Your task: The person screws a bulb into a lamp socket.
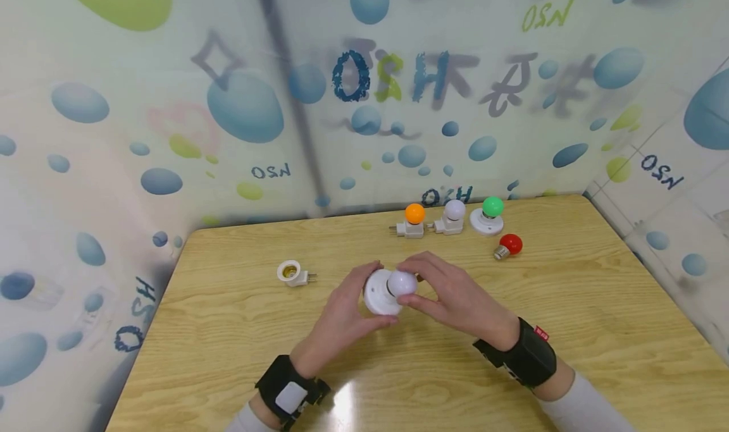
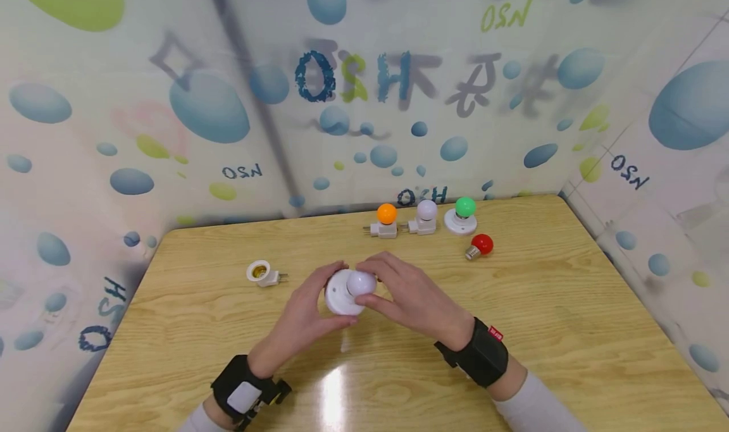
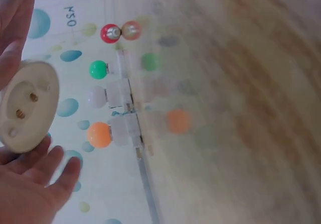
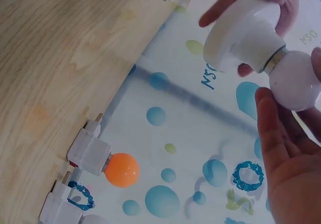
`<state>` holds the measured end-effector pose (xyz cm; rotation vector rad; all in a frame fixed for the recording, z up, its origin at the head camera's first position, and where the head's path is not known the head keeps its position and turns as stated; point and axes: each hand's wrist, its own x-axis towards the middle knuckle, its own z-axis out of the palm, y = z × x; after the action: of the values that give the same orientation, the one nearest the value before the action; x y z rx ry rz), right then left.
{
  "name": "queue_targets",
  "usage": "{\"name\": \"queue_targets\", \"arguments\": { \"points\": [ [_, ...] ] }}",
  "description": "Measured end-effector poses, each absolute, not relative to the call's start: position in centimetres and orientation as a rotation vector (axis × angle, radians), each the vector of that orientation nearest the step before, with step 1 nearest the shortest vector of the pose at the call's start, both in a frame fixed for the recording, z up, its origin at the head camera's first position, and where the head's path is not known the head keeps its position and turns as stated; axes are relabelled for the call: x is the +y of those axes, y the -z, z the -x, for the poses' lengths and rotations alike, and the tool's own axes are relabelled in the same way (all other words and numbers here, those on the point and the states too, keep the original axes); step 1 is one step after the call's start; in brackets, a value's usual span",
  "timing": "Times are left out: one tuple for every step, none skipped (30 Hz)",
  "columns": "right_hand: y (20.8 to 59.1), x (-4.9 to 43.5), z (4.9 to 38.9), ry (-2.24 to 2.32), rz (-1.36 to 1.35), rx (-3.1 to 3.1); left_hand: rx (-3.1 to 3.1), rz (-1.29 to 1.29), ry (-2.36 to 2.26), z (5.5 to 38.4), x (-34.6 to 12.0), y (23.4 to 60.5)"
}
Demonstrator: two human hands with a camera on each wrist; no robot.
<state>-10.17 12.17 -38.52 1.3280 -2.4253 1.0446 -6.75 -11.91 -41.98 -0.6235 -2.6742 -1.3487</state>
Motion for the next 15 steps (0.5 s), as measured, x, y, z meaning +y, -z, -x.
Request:
{"name": "queue_targets", "arguments": {
  "points": [
    [38.5, 12.2, 10.2, -1.049, -1.343, -2.432, -2.699, 0.635, 1.345, 6.8, -11.9, 41.9],
    [38.4, 12.3, 10.1, -1.046, -1.363, -2.435, -2.723, 0.646, 1.341, 6.9, -11.9, 41.8],
    [38.4, 12.3, 10.1, -1.038, -1.387, -2.433, -2.745, 0.653, 1.34, 7.0, -11.9, 41.7],
    [38.3, 12.3, 10.1, -1.028, -1.409, -2.429, -2.76, 0.658, 1.339, 7.0, -11.9, 41.7],
    [38.3, 12.4, 10.1, -1.017, -1.432, -2.423, -2.771, 0.659, 1.338, 7.0, -11.9, 41.7],
    [38.2, 12.4, 10.1, -1.002, -1.453, -2.422, -2.772, 0.66, 1.336, 7.0, -11.9, 41.7],
    [38.0, 12.5, 10.1, -0.988, -1.473, -2.426, -2.769, 0.659, 1.336, 6.9, -11.9, 41.7],
    [37.9, 12.6, 10.1, -0.973, -1.489, -2.434, -2.765, 0.659, 1.336, 6.9, -11.9, 41.7],
    [37.8, 12.7, 10.0, -0.952, -1.504, -2.44, -2.759, 0.659, 1.337, 6.9, -11.9, 41.7],
    [37.6, 12.8, 10.0, -0.929, -1.521, -2.445, -2.751, 0.662, 1.341, 6.9, -12.0, 41.8],
    [37.5, 12.8, 10.0, -0.913, -1.541, -2.452, -2.743, 0.666, 1.344, 6.8, -12.0, 41.8],
    [37.4, 12.9, 10.0, -0.903, -1.564, -2.456, -2.74, 0.669, 1.352, 6.8, -12.1, 41.8],
    [37.3, 13.0, 10.1, -0.893, -1.586, -2.45, -2.742, 0.67, 1.36, 6.8, -12.1, 41.8],
    [37.2, 13.0, 10.1, -0.881, -1.606, -2.44, -2.744, 0.674, 1.368, 6.8, -12.1, 41.8],
    [37.2, 13.1, 10.1, -0.872, -1.623, -2.429, -2.747, 0.678, 1.374, 6.8, -12.1, 41.8]
  ]
}}
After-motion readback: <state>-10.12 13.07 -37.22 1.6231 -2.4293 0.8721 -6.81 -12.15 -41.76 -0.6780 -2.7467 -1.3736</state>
